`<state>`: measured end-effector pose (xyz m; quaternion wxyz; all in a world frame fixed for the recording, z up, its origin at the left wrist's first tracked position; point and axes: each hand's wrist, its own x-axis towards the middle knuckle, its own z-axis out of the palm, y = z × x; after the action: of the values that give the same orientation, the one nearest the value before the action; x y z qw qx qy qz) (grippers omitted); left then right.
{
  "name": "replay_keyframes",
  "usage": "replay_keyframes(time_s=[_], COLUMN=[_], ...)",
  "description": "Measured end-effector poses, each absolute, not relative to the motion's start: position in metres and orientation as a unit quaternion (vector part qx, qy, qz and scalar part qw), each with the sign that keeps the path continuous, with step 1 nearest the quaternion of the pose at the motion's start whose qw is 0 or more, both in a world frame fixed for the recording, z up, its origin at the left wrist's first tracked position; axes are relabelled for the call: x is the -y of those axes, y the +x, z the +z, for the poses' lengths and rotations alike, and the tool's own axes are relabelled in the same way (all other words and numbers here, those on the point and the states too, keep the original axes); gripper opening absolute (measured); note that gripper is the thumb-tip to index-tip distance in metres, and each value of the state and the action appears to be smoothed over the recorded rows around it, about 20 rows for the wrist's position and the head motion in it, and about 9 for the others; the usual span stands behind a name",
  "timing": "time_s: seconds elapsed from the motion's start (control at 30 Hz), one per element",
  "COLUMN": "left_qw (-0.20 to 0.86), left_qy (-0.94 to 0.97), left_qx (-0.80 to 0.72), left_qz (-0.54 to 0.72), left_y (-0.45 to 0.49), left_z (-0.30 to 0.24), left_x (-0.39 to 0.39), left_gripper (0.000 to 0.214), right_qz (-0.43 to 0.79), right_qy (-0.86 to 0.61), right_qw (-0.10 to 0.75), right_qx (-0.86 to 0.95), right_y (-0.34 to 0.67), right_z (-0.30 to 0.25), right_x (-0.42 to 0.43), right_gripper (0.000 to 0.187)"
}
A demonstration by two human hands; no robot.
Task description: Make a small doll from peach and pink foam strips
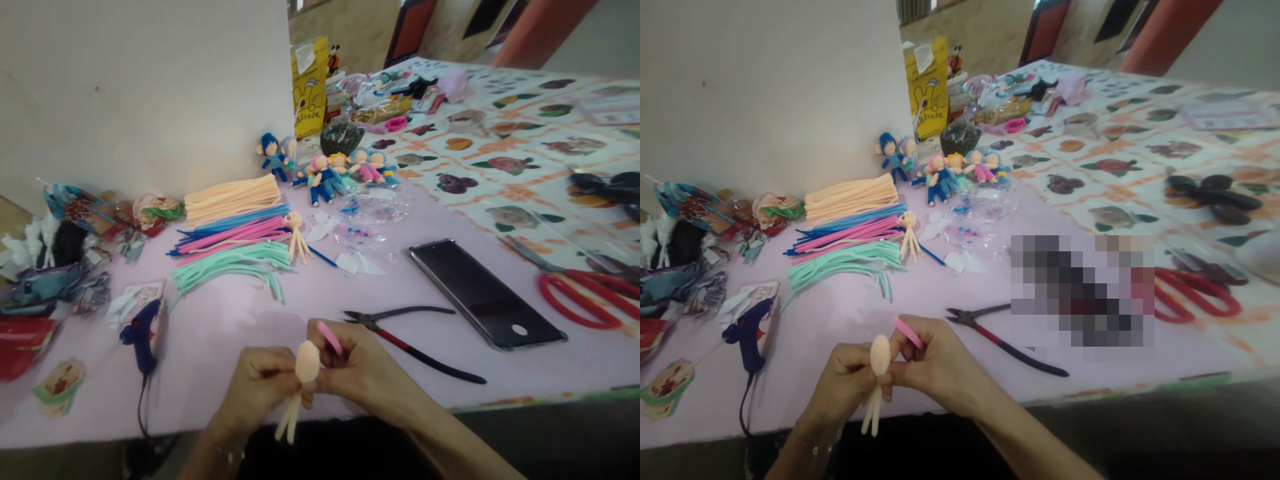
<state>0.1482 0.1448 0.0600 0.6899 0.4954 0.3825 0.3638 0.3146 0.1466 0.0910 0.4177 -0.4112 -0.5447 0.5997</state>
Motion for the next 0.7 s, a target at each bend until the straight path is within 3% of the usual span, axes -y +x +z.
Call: replay_keyframes(time_s=[0.2,0.4,0.53,0.7], left_qw=[0.622,0.589,0.565,0.567], left_qy=[0.538,0.568,0.523,0.425], left_qx=[-0.401,-0.413,-0.458,-0.493], left_qz=[0.404,0.400,0.444,0.505], left_y=[0.147,0.148,0.154,0.158], left_z=[0.056,0.061,0.056,0.051], left_x=[-0.146,-0.146,-0.146,-0.147], left_gripper=[0.030,0.027,0.029,0.026], right_qz=[0.476,0.485,0.470,0.418], right_qy=[-0.433,-0.425,-0.465,-0.455], right_qw=[0.449,0.434,0.409,0.439], right_qx=[0.619,0.629,0.629,0.652], right_y=[0.314,0.315,0.318,0.323], right_z=[0.094,0.091,0.090,0.091], right_x=[-0.144,-0.148,-0.148,-0.135], right_gripper=[0.027,0.026,0.015,0.019])
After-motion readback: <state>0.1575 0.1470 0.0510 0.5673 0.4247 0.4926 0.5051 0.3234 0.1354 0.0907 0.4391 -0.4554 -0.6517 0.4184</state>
